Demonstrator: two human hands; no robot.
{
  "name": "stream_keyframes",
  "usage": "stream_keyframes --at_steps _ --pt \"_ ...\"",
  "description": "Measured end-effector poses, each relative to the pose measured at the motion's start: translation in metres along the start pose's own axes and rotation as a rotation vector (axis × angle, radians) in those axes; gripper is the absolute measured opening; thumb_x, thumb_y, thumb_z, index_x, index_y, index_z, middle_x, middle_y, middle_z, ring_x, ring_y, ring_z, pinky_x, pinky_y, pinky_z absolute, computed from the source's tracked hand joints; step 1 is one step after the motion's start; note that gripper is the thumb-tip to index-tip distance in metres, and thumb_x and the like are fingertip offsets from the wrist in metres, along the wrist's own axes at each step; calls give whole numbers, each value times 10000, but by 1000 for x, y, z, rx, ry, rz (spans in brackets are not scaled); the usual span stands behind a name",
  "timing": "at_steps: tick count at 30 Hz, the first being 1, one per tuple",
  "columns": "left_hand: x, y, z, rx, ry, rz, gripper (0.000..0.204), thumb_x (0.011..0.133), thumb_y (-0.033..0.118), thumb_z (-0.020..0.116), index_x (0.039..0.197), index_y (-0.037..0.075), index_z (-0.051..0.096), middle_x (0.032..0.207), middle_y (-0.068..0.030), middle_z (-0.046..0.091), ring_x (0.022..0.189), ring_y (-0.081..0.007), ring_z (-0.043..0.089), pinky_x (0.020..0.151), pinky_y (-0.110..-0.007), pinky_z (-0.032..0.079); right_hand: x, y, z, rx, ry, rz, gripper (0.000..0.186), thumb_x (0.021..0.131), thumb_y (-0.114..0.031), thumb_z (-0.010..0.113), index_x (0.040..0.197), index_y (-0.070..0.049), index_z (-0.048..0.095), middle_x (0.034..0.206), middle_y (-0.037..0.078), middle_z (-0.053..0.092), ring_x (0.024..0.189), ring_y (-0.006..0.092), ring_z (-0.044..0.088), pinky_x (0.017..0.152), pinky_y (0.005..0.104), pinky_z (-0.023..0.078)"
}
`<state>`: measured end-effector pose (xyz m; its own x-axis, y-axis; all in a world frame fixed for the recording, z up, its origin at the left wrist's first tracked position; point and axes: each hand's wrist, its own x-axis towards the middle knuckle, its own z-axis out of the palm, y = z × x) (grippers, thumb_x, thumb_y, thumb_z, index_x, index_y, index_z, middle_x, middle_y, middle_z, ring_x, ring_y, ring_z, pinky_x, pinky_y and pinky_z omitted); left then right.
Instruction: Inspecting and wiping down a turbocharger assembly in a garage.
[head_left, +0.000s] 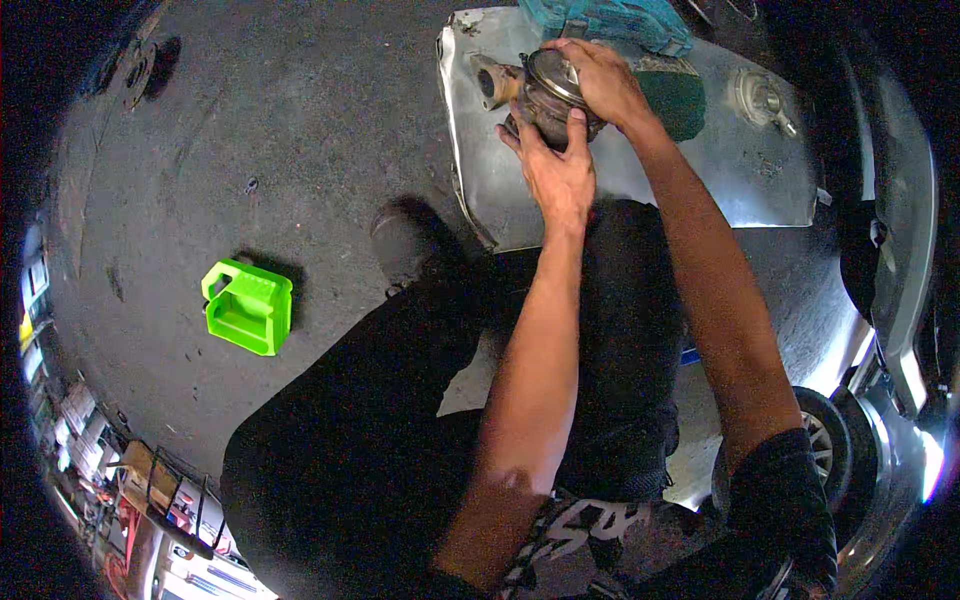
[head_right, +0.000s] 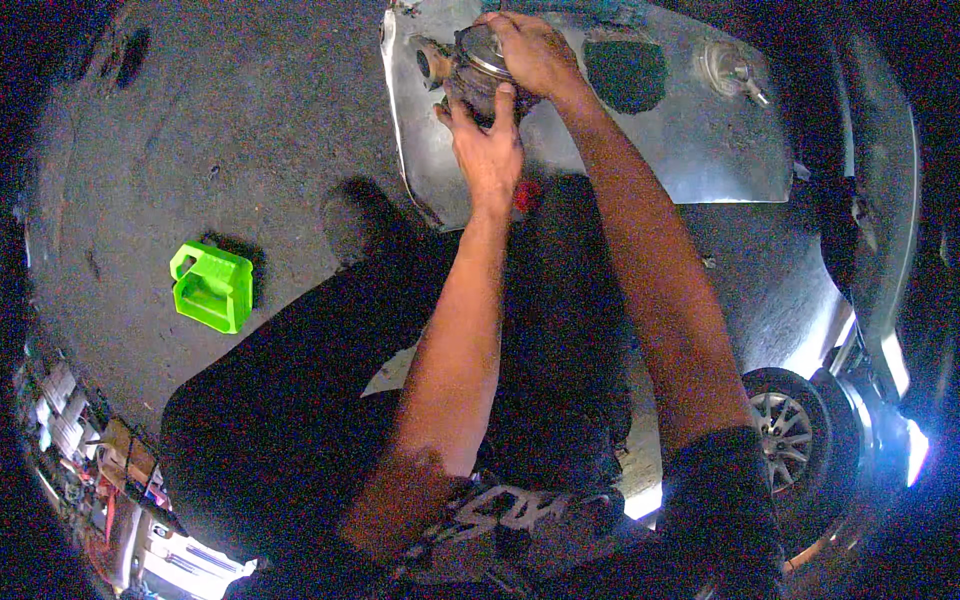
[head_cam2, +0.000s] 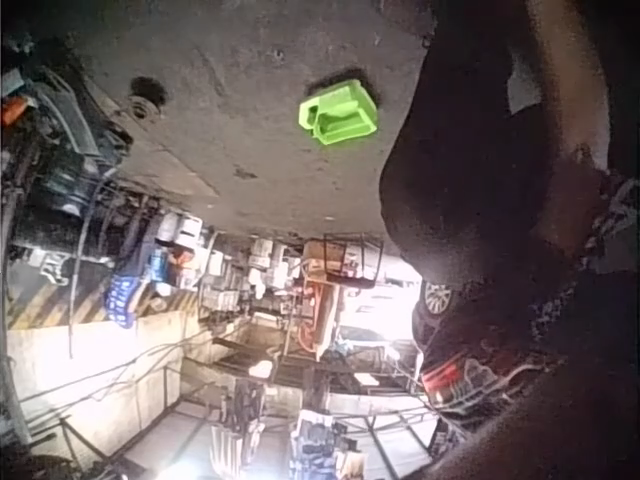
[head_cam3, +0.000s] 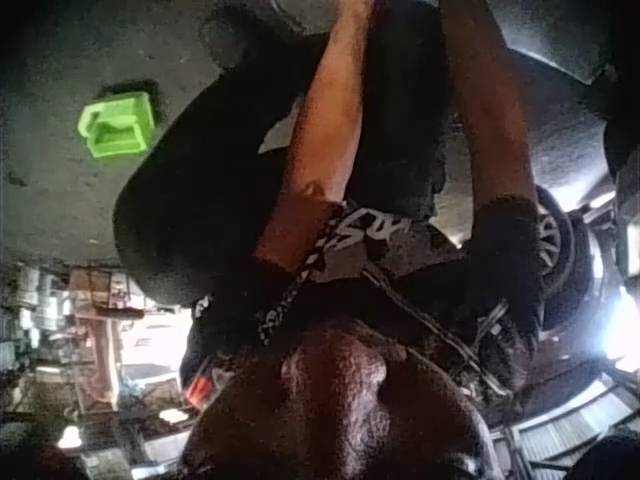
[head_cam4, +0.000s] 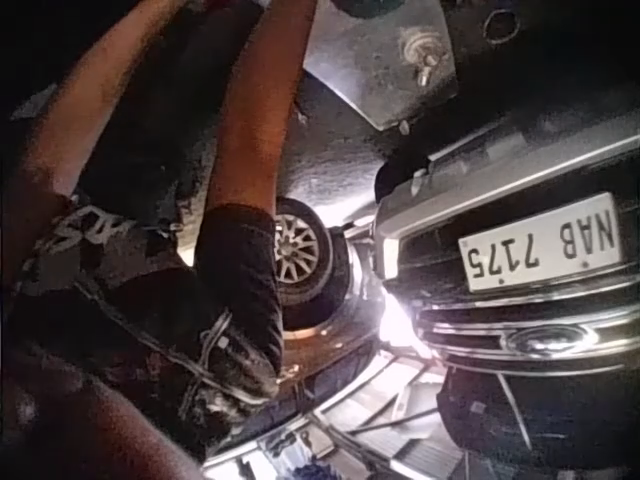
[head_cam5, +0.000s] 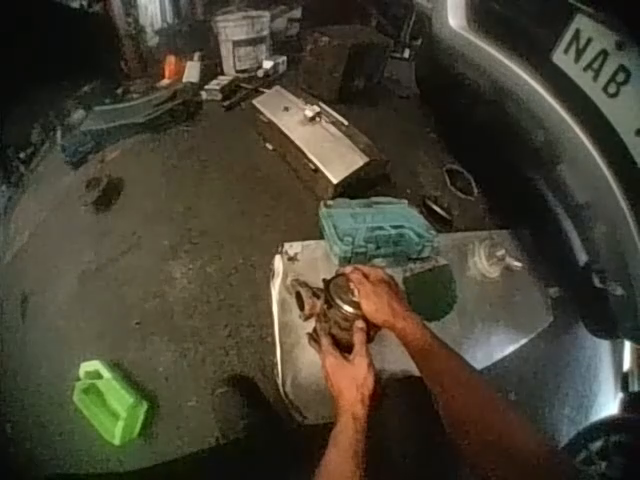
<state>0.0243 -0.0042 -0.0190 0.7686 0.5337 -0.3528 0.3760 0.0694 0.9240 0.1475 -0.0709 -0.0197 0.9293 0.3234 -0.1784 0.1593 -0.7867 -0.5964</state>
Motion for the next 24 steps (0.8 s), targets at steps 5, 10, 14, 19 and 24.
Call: stream_keyframes --at_steps 5,10,14,19,24 --pt "1 0 -5 15 7 0 861 859 427 655 1442 -78 272 1445 -347 320 1417 -490 127 1138 -473 229 5 1 3 134 -52 69 376 981 -314 378 1171 -160 663 1195 107 642 1089 278 611 951 354 446" --pt "0 1 -5 11 14 -29 866 844 375 690 1454 -60 257 1460 -345 294 1416 -489 132 1137 -466 233 5 9 -2 36 -48 -115 369 976 -250 372 1206 -143 640 1187 123 644 1082 269 620 950 340 464" --pt "-1 1 -7 22 16 -13 842 846 352 689 1458 -40 264 1456 -330 316 1419 -483 129 1137 -465 237 6 3 0 126 -50 -10 372 977 -282 382 1184 -141 658 1139 126 667 1057 269 632 937 337 466" --pt "-2 5 -3 6 1 -45 831 847 351 686 1456 -33 273 1443 -326 340 1419 -481 130 1135 -466 243 4 6 -5 65 3 -133 384 988 -330 392 1168 -146 676 1095 122 687 1019 257 644 915 339 471" --pt "-6 5 -1 30 10 -29 808 863 377 664 1443 -47 294 1437 -323 351 1418 -480 139 1132 -466 247 4 14 -2 136 35 14 405 990 -386 396 1159 -152 681 1059 125 693 987 254 652 905 338 471"
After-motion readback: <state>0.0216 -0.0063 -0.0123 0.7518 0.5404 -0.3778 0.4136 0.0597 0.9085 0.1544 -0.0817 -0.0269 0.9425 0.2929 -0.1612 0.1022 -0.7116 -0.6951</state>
